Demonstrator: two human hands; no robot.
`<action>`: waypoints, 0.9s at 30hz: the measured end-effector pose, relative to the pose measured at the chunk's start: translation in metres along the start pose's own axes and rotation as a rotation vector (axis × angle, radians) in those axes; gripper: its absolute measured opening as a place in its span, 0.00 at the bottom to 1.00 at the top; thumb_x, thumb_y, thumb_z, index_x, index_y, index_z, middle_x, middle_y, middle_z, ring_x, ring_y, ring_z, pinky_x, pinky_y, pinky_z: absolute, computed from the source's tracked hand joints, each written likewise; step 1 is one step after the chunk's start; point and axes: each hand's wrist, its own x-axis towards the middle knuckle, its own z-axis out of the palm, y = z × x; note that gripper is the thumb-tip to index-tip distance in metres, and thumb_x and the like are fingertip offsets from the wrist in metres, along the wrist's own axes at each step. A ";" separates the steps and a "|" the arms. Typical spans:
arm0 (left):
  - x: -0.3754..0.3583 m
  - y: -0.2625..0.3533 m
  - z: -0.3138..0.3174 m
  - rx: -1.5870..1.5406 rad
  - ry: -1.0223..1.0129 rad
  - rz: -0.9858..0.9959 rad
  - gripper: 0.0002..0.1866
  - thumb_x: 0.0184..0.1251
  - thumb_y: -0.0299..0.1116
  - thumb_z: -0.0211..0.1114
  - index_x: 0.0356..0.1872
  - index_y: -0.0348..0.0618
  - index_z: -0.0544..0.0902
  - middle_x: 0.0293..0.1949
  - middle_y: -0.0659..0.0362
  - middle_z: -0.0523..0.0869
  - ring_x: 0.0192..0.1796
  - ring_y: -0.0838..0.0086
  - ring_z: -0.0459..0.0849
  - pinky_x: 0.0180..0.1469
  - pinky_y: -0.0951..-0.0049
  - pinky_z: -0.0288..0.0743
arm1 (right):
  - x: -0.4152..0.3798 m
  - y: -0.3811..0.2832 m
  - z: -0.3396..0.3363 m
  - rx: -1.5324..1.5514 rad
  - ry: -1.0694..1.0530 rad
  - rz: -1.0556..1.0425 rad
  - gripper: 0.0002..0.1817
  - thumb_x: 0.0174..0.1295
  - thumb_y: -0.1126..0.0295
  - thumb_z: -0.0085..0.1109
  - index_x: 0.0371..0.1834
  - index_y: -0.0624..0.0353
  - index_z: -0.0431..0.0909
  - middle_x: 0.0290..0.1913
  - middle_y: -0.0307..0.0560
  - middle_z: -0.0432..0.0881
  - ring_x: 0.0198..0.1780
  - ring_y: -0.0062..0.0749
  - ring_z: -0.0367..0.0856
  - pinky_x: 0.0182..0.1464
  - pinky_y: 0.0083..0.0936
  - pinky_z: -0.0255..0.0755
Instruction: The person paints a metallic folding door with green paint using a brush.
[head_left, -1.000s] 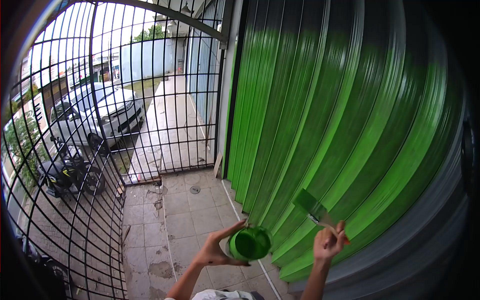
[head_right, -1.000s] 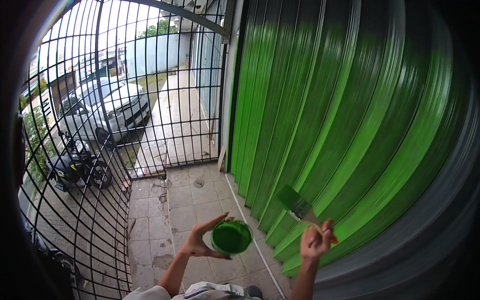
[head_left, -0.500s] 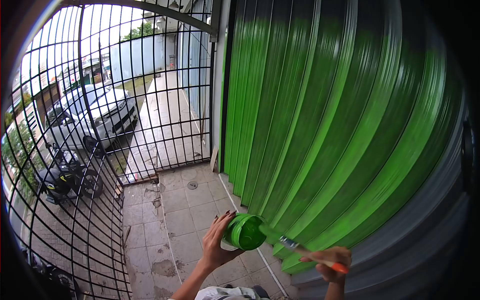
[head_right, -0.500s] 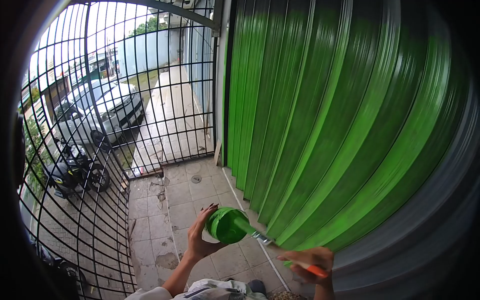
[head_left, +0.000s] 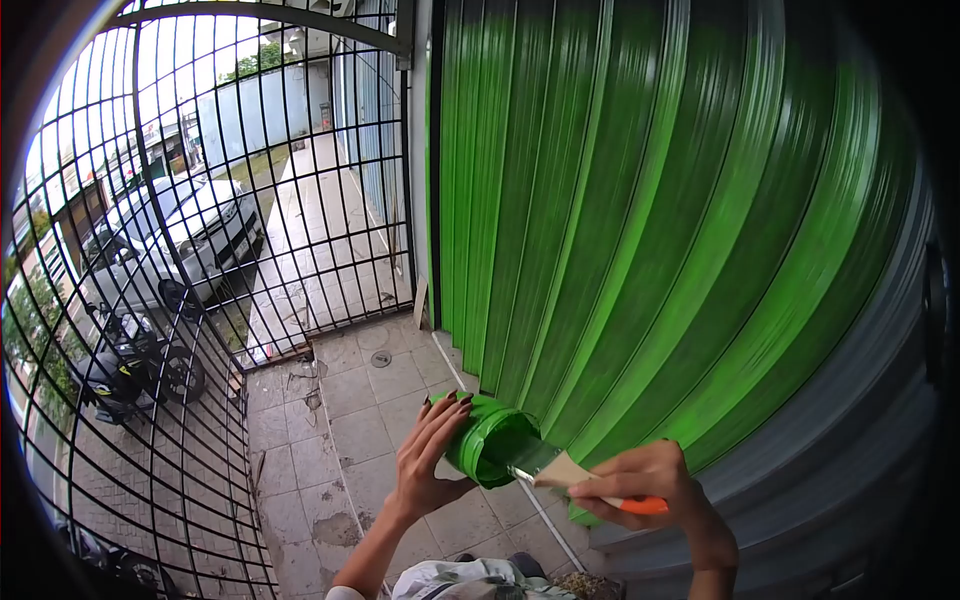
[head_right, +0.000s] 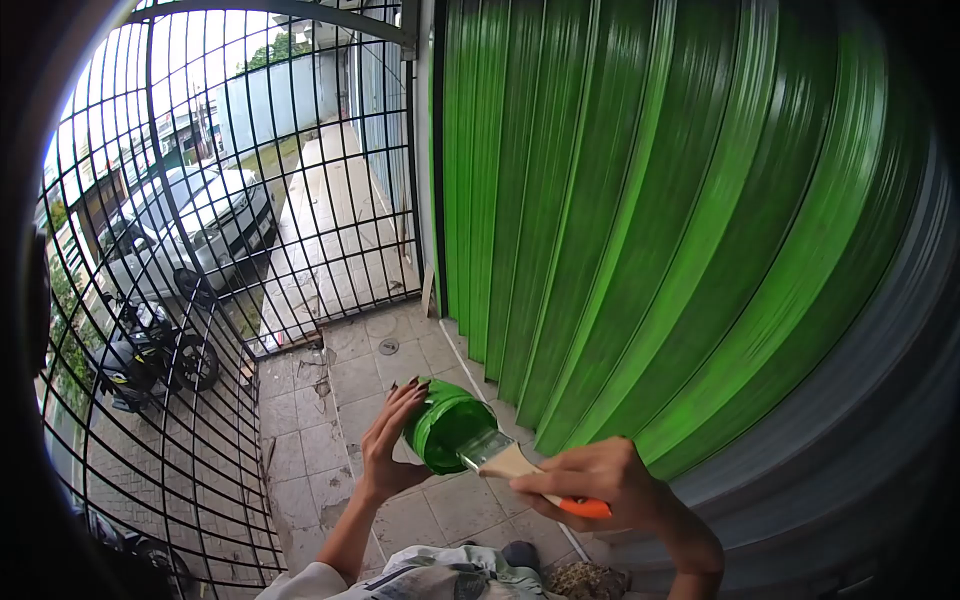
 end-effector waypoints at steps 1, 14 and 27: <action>0.004 0.000 -0.003 0.012 -0.015 0.018 0.43 0.37 0.33 0.80 0.62 0.38 0.74 0.62 0.49 0.78 0.68 0.54 0.72 0.71 0.50 0.61 | 0.003 -0.001 -0.003 0.016 -0.007 0.031 0.14 0.50 0.71 0.72 0.42 0.50 0.87 0.26 0.41 0.86 0.23 0.26 0.84 0.23 0.20 0.77; 0.048 0.009 -0.027 0.095 -0.219 0.171 0.47 0.38 0.36 0.81 0.66 0.42 0.71 0.64 0.55 0.77 0.69 0.56 0.71 0.72 0.50 0.60 | 0.049 -0.001 -0.013 0.062 0.016 0.084 0.09 0.53 0.66 0.65 0.33 0.59 0.87 0.21 0.44 0.84 0.20 0.29 0.82 0.24 0.21 0.75; 0.057 0.017 -0.029 0.079 -0.227 0.200 0.47 0.36 0.35 0.81 0.66 0.42 0.72 0.63 0.56 0.78 0.69 0.58 0.72 0.71 0.49 0.61 | 0.067 -0.008 -0.003 0.065 -0.030 0.099 0.10 0.52 0.65 0.65 0.27 0.63 0.84 0.20 0.46 0.83 0.20 0.31 0.82 0.24 0.23 0.73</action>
